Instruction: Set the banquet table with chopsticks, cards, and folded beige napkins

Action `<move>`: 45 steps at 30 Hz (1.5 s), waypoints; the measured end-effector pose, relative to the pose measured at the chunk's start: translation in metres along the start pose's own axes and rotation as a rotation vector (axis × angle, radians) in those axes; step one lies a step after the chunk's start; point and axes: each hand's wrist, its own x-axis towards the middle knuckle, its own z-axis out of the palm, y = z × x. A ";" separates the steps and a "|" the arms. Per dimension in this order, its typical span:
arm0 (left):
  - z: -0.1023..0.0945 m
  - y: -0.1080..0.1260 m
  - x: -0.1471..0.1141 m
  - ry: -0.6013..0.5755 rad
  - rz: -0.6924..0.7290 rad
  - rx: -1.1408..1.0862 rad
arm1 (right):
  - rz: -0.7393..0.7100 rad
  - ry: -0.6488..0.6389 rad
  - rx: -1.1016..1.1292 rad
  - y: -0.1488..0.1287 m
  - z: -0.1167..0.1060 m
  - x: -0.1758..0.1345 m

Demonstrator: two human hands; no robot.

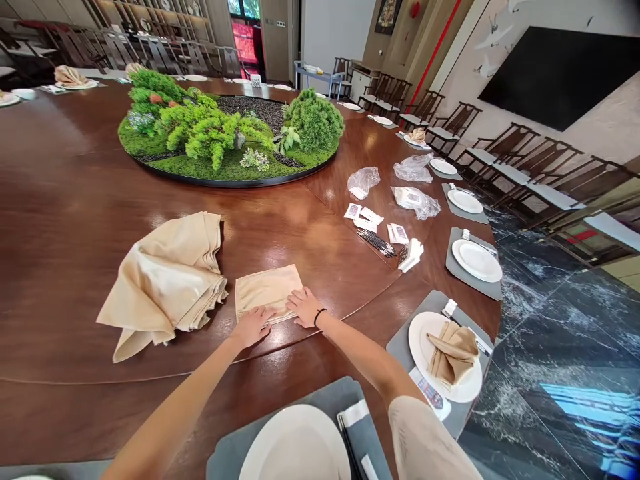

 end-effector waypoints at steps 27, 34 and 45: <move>-0.025 -0.052 -0.033 0.268 -0.158 0.170 | 0.400 -0.065 -0.063 0.031 0.005 0.024; -0.013 -0.011 -0.015 0.217 -0.113 0.316 | 0.420 -0.100 -0.166 0.012 0.003 0.031; -0.022 -0.009 -0.003 0.092 -0.104 0.326 | 0.032 -0.049 -0.302 0.003 -0.004 0.038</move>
